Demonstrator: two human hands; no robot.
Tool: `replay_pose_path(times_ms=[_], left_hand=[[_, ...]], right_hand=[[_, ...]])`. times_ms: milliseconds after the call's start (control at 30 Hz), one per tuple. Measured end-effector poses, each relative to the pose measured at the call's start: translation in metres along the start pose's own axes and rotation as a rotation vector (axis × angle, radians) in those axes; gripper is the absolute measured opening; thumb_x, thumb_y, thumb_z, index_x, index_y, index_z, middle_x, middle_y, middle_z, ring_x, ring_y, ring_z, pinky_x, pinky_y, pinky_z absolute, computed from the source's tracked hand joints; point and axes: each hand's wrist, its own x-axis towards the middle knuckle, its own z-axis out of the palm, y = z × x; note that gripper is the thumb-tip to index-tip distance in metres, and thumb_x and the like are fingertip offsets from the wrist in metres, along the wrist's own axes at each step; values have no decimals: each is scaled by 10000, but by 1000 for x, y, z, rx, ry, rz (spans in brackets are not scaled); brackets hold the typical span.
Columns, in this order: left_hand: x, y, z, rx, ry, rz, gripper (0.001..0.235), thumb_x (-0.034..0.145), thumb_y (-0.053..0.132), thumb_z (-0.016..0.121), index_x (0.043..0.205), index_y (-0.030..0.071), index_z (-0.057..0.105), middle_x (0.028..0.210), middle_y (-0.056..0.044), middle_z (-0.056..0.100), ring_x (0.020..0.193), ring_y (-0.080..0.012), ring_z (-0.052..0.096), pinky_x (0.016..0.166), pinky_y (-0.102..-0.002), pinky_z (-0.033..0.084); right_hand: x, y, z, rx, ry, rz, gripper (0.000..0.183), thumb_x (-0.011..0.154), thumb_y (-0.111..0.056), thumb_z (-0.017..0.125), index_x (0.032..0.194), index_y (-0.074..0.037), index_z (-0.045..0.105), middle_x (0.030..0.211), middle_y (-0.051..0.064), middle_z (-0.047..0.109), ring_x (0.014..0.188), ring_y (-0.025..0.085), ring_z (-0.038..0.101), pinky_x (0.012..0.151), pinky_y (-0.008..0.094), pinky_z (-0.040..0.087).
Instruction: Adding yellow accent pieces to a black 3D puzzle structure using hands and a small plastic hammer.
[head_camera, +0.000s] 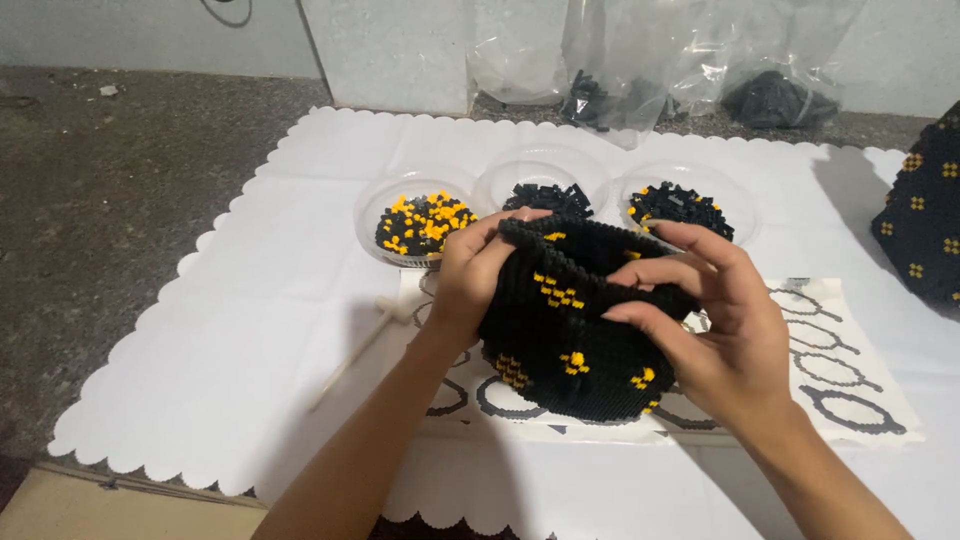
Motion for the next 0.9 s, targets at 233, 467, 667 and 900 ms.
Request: replay_pose_path(times_ms=[233,467,667,900], left_hand=[[-6,19,12,-54,119,-162,284,881,125,479,1008,-23,686,1000,-80,688,975,-184,625,860,-273,510],[-4,27,13,-138,250,-384,321,864,191,535,1066,-5,690,1006,-113,696,988,-205,640,864,-258,517],[-2,20,10,-290,290,-469,302,889,185,541,1066,-24,669,914,-135,670,873,-223,641,768,-281,534],[0,15,7,-298,324,-506,290,870,177,561,1062,-19,652,907,-131,667,850,-228,645,735,-291,535]], right_hand=[[2,9,3,-33,62,-46,591,791,19,687,1287,56,368,940,144,637,947,196,651,1073,308,401],[8,13,4,-4,-10,-70,538,825,48,632,1279,52,343,1031,192,621,1015,228,617,1055,347,407],[11,14,3,-33,-51,-95,515,856,40,603,1296,36,337,1054,182,628,1028,228,612,1035,348,414],[12,11,3,-44,-98,-50,516,865,8,583,1319,34,339,1069,164,634,1046,216,616,1048,346,417]])
